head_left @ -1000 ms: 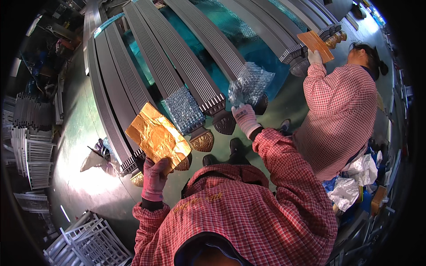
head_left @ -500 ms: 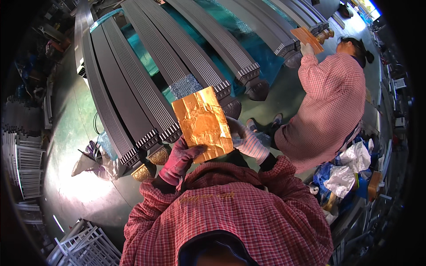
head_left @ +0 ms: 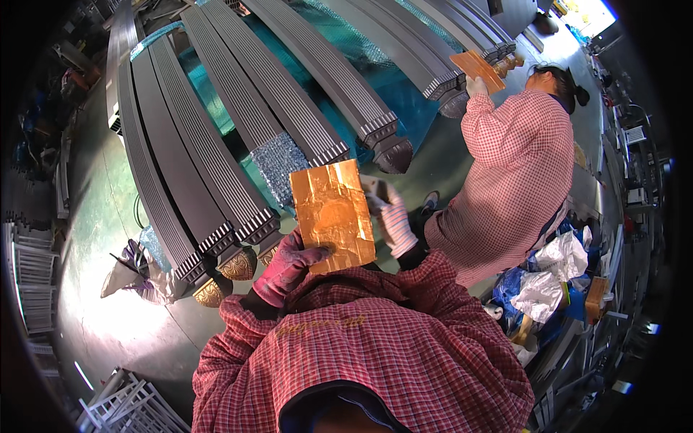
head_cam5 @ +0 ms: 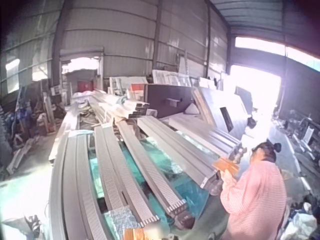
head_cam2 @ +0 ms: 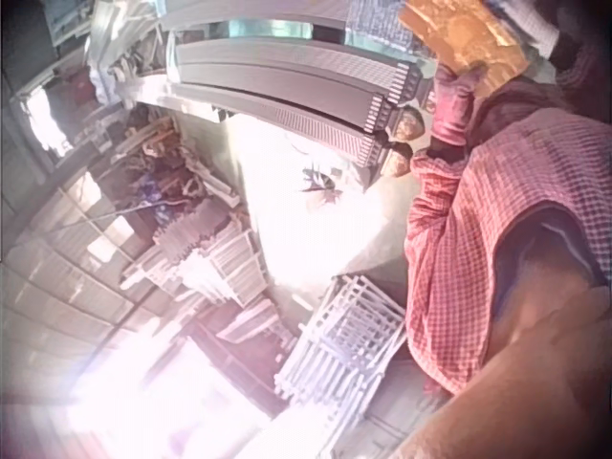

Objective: The person applies gold leaf to the ornate finials of several long metal bars using a small sponge. The person repeatedly picks up gold leaf from a square sheet and presses it onto the finials, occasionally repositioning the bars to reach different areas.

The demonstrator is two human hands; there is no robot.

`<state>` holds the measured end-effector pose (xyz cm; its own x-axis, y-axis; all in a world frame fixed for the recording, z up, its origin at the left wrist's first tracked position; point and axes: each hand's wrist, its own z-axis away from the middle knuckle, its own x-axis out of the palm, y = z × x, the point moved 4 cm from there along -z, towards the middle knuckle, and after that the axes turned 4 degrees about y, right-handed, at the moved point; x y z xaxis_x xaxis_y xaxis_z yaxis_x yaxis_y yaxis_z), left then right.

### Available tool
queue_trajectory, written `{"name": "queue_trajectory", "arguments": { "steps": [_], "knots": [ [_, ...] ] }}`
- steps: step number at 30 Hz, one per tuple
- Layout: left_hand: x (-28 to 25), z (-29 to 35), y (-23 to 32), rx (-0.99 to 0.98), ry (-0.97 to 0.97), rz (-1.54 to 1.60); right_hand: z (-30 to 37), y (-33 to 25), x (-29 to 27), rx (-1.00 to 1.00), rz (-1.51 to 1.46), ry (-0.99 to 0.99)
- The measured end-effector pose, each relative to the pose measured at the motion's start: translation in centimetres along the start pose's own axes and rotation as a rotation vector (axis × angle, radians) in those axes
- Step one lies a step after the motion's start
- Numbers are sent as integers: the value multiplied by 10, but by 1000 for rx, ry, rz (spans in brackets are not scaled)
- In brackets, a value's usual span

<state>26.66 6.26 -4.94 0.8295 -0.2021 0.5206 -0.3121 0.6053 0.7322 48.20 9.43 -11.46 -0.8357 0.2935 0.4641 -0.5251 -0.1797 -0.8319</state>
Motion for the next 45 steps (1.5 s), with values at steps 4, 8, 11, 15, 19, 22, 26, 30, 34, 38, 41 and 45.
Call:
{"name": "queue_trajectory", "arguments": {
  "steps": [4, 8, 11, 15, 19, 22, 26, 30, 34, 38, 41, 45],
  "knots": [
    [-7, 1, -4, 8, 105, 110, -49, -67, -73, -465, 1066, 414],
    [-9, 0, -16, 42, 222, 177, -84, -86, -78, -418, 1458, 258],
    [-6, 0, -22, 72, 299, 213, -105, -86, -75, -312, 1494, 181],
    [2, 2, -19, 125, 341, 248, -124, -90, -103, -293, 1100, 153],
    [2, 1, -20, 143, 360, 262, -124, -86, -104, -392, 782, 85],
    [-1, -4, -20, 142, 346, 258, -112, -70, -78, -503, 1355, 3],
    [0, -7, -12, 146, 328, 244, -120, -72, -97, -665, 1502, 93],
    [-8, -7, -10, 151, 356, 229, -118, -77, -69, -762, 1508, 146],
    [-14, -1, -7, 127, 397, 232, -133, -59, -61, -807, 1848, -10],
    [-20, 7, -8, 171, 423, 267, -141, -86, -71, -746, 1716, 141],
    [-24, 8, -11, 177, 429, 245, -125, -44, -41, -801, 1910, -269],
    [-23, 13, -9, 204, 388, 247, -145, -81, -86, -706, 1798, 253]
  ]
}}
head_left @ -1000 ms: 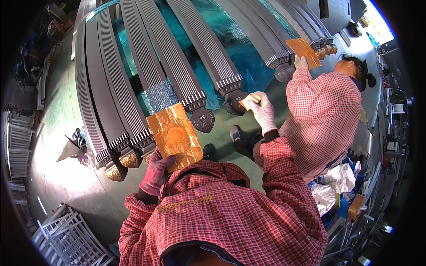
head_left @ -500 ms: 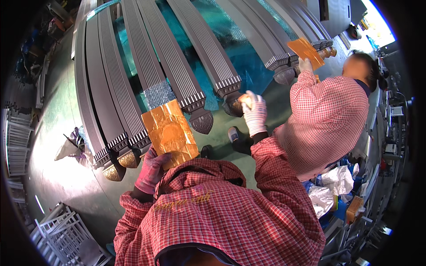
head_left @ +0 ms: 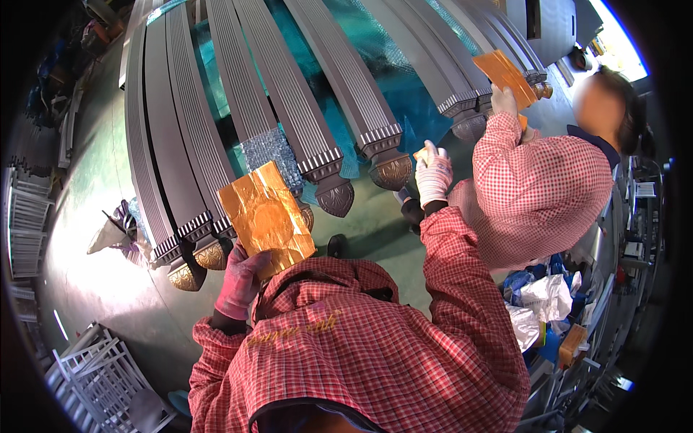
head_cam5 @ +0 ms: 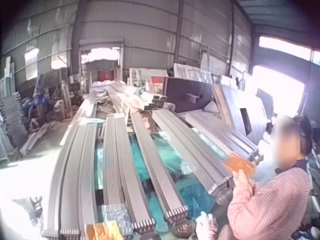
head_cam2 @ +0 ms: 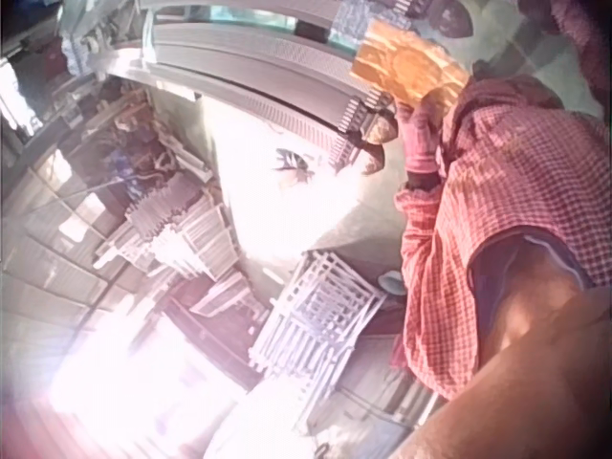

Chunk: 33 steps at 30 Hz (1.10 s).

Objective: The person applies gold leaf to the ornate finials of several long metal bars using a small sponge. The person repeatedly picks up gold leaf from a square sheet and presses it onto the finials, occasionally repositioning the bars to reach different areas.

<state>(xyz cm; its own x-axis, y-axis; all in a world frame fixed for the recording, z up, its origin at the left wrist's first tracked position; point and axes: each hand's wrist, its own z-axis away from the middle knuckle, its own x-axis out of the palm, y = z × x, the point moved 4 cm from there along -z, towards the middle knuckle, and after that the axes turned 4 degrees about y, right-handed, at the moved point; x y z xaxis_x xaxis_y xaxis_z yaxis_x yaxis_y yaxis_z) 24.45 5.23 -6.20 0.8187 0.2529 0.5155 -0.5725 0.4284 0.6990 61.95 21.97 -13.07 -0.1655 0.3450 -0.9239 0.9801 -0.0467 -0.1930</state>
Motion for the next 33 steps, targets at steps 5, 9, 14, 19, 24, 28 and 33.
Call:
{"name": "queue_trajectory", "arguments": {
  "steps": [5, 9, 14, 19, 24, 28, 33],
  "knots": [
    [-1, -5, -4, -7, 12, -8, 11, -39, 0, -203, -21, -186],
    [9, -5, 1, -39, 2, 16, -11, -5, -14, 93, -83, -58],
    [21, -16, -10, -101, -43, -17, 15, -108, -81, -144, -643, 7],
    [45, -25, -11, -11, -103, -141, 37, -186, -129, -405, -877, -165],
    [48, -33, -15, -16, -130, -191, 24, -182, -100, -429, -514, -167],
    [45, -33, -19, -28, -77, -214, 50, -203, -118, -659, -640, -193],
    [18, -32, -17, 14, -72, -168, 17, -93, -64, -55, -476, -25]
  ]
}}
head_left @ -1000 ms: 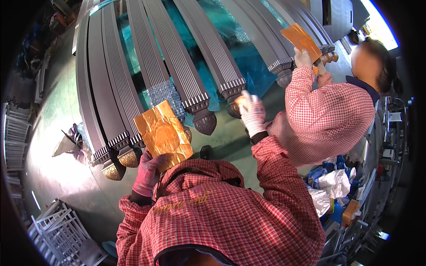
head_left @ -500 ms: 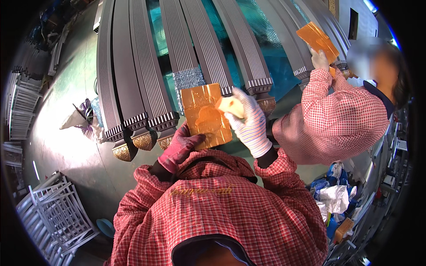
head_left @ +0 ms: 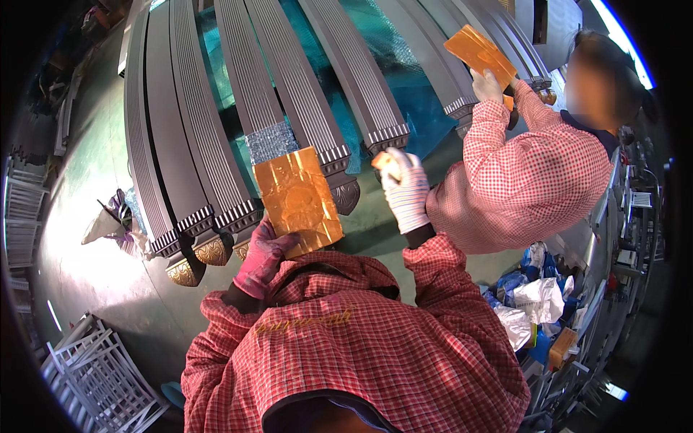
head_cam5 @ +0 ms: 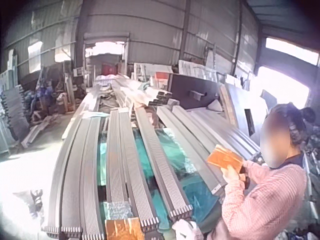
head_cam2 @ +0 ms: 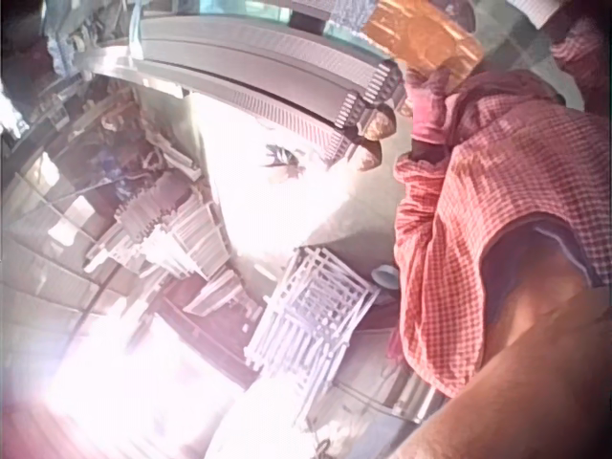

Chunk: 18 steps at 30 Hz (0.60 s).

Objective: The person applies gold leaf to the ornate finials of several long metal bars using a small sponge. The person repeatedly picks up gold leaf from a square sheet and presses it onto the finials, occasionally repositioning the bars to reach different areas.

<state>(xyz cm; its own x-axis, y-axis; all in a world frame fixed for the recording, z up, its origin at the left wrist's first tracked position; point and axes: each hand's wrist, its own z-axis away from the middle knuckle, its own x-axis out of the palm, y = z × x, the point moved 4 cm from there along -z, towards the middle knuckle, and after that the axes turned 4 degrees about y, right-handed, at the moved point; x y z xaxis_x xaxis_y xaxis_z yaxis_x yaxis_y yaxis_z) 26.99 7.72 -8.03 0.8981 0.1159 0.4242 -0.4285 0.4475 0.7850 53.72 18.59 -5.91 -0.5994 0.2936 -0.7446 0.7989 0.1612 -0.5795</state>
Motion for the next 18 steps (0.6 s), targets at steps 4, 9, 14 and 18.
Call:
{"name": "queue_trajectory", "arguments": {
  "steps": [4, 9, 14, 18],
  "knots": [
    [-17, 2, 11, -96, 82, 52, 15, 63, 13, 133, 95, 52],
    [-25, 1, 17, -87, 156, 31, 0, 126, 12, 195, 241, 104],
    [-31, 1, 19, -92, 201, 31, 9, 66, 44, -210, 242, -228],
    [-31, 3, 23, -66, 233, 42, -15, 108, 15, 157, 320, 10]
  ]
}}
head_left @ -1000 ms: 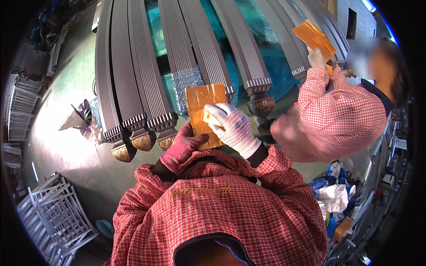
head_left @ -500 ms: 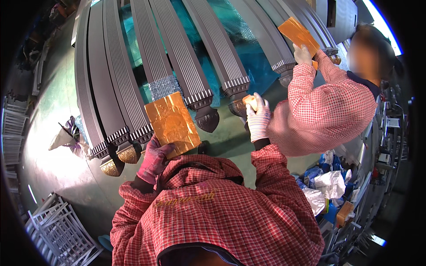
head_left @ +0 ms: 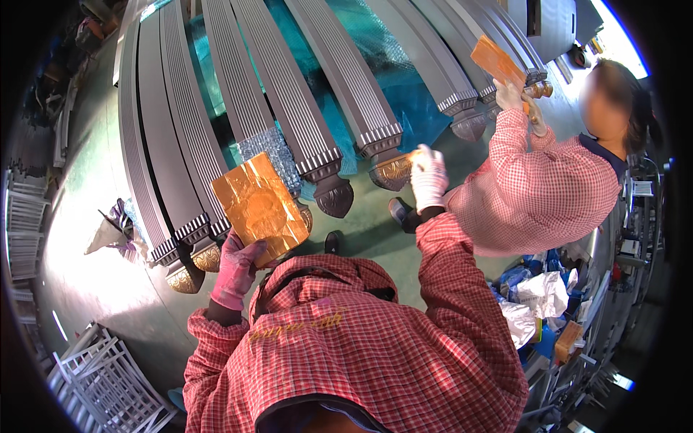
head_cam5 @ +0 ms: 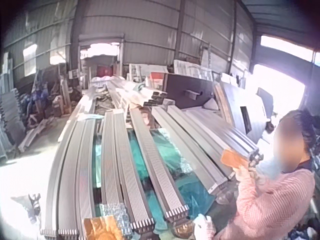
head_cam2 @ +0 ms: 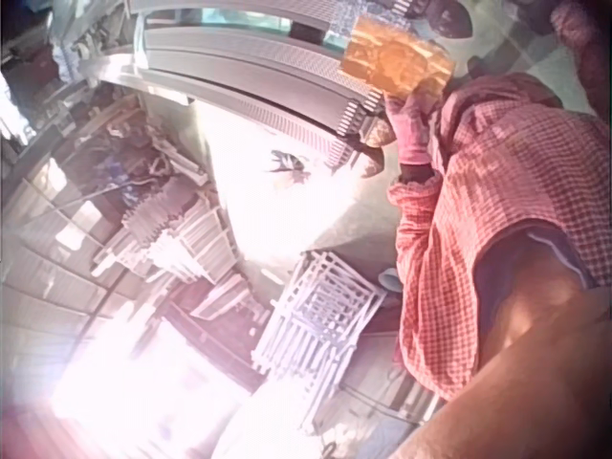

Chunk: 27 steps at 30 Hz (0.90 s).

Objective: The person applies gold leaf to the ornate finials of several long metal bars using a small sponge. The person repeatedly picks up gold leaf from a square sheet and presses it onto the finials, occasionally repositioning the bars to reach different areas.

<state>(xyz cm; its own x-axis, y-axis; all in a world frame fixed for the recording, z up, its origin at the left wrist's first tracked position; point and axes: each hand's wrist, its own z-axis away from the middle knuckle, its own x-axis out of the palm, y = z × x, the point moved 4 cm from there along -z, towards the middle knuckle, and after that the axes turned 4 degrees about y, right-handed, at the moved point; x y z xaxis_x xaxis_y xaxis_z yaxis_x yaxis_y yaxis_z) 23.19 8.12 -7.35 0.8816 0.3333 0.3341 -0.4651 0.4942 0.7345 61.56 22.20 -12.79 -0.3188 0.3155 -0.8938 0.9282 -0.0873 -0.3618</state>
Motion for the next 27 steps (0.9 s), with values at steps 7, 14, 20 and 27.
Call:
{"name": "queue_trajectory", "arguments": {
  "steps": [7, 14, 20, 27],
  "knots": [
    [-5, -9, -5, -26, -15, -8, 67, -13, 29, -93, -148, -49],
    [-4, -13, -1, -67, -28, -47, 76, -14, 28, 79, -475, 181],
    [7, -11, 5, -59, -68, -78, 112, 51, 66, 420, -507, 297],
    [14, -13, 10, -31, -110, -82, 115, 62, 80, 548, -595, 174]
  ]
}}
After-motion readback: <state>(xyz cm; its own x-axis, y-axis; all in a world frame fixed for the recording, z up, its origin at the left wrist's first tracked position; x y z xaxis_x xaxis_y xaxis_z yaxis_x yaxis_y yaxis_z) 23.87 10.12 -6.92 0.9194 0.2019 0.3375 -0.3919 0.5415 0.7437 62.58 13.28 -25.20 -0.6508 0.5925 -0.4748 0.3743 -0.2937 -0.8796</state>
